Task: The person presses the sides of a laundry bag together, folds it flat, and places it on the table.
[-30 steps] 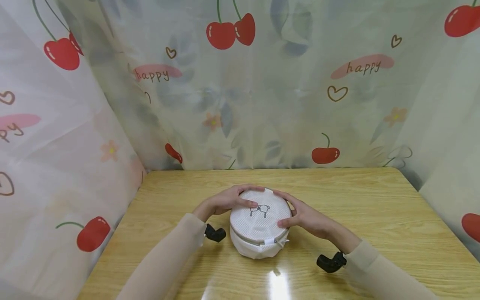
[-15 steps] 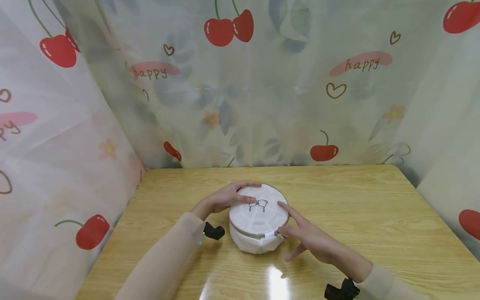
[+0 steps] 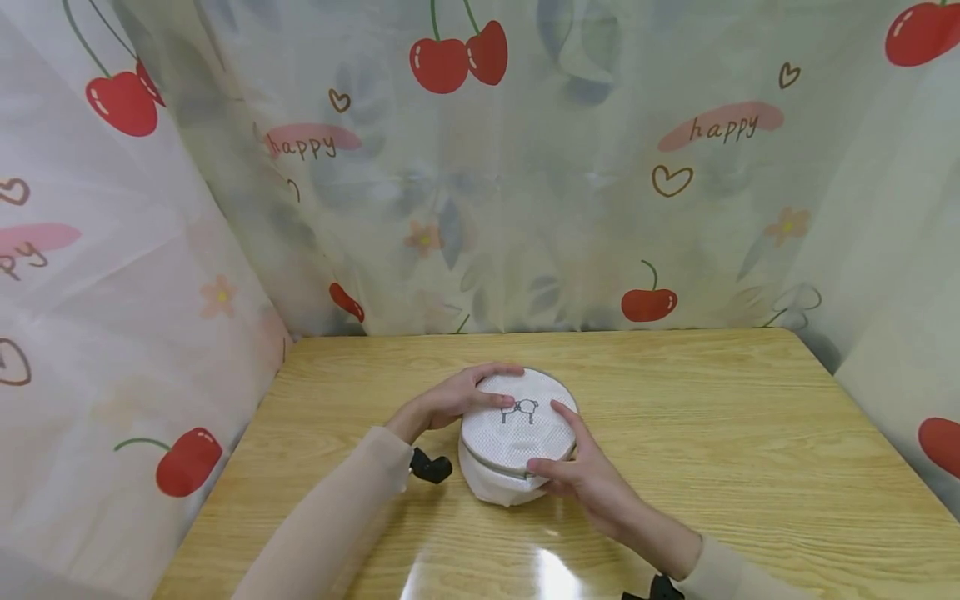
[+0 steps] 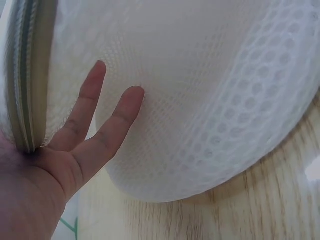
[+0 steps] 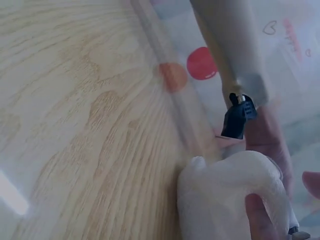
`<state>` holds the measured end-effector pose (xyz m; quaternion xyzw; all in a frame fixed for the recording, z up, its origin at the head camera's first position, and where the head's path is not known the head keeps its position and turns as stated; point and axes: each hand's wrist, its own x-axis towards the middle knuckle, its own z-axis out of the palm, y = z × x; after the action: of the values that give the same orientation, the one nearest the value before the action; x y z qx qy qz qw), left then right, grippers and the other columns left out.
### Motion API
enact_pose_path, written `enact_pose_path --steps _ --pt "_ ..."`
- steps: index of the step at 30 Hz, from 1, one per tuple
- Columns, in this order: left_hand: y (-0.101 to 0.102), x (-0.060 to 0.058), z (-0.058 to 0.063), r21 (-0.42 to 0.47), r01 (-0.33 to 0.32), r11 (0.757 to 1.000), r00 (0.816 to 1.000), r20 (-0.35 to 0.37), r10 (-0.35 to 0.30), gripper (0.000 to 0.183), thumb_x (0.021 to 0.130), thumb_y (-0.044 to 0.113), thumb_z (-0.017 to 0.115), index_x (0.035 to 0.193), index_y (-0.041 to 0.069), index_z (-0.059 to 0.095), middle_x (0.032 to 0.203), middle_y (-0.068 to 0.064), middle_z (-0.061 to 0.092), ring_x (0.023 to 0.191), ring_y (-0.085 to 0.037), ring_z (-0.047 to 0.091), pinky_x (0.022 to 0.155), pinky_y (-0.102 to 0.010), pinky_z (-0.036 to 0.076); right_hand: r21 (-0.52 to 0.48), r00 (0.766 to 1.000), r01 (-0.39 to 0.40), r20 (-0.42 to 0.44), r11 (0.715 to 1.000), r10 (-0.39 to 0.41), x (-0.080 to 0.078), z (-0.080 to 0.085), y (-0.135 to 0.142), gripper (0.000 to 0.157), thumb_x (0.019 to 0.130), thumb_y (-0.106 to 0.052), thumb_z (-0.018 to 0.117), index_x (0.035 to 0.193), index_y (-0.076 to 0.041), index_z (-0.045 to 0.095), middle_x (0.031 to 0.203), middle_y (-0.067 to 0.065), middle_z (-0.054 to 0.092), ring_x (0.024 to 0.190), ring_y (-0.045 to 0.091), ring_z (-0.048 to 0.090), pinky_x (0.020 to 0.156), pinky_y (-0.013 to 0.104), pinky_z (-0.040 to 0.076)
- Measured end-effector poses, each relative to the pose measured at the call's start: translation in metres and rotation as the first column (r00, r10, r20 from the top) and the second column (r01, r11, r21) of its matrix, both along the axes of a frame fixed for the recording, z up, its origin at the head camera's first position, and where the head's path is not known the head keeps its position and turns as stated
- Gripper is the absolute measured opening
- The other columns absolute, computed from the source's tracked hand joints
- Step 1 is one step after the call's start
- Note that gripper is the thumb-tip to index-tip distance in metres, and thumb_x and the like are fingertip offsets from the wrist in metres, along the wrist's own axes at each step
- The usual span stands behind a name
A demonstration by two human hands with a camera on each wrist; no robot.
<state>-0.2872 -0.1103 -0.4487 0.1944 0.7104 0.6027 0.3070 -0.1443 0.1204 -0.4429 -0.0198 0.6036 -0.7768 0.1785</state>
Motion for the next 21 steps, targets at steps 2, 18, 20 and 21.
enact_pose_path --steps 2,18,20,21 --pt "0.0 0.0 -0.001 0.003 0.01 1.0 1.0 -0.002 -0.01 0.058 0.098 0.017 0.076 0.151 0.022 0.055 0.159 -0.008 0.041 0.106 -0.021 0.067 0.075 -0.031 0.059 0.006 1.0 0.017 -0.01 1.0 -0.017 -0.001 -0.002 -0.002 0.099 0.092 0.002 0.074 0.167 -0.02 0.012 0.166 0.025 0.004 0.122 0.033 0.057 0.093 0.038 0.055" --pt "-0.003 0.002 -0.006 -0.001 0.002 1.0 0.999 0.053 -0.002 0.057 0.097 0.017 0.077 0.149 0.022 0.056 0.158 -0.008 0.039 0.097 -0.02 0.069 0.073 -0.031 0.059 0.202 0.981 0.152 -0.147 0.967 -0.123 -0.009 -0.021 -0.015 0.104 0.08 0.004 0.084 0.163 -0.018 0.025 0.165 0.023 0.01 0.141 0.043 0.035 0.109 0.047 0.042" --pt "-0.004 0.002 -0.007 -0.006 -0.002 1.0 0.998 0.06 0.003 0.057 0.096 0.017 0.077 0.149 0.021 0.056 0.156 -0.008 0.041 0.099 -0.02 0.068 0.075 -0.031 0.059 0.264 0.976 0.171 -0.179 0.949 -0.126 -0.009 -0.023 -0.016 0.105 0.078 0.003 0.087 0.163 -0.017 0.028 0.165 0.024 0.01 0.146 0.046 0.026 0.119 0.055 0.027" --pt "-0.005 0.002 -0.008 -0.009 -0.007 1.0 0.998 0.061 0.007 0.057 0.096 0.017 0.078 0.148 0.02 0.056 0.155 -0.009 0.042 0.1 -0.021 0.068 0.075 -0.031 0.059 0.291 0.974 0.177 -0.191 0.94 -0.124 -0.01 -0.025 -0.017 0.106 0.077 0.002 0.088 0.162 -0.017 0.028 0.164 0.025 0.011 0.147 0.047 0.024 0.12 0.059 0.021"
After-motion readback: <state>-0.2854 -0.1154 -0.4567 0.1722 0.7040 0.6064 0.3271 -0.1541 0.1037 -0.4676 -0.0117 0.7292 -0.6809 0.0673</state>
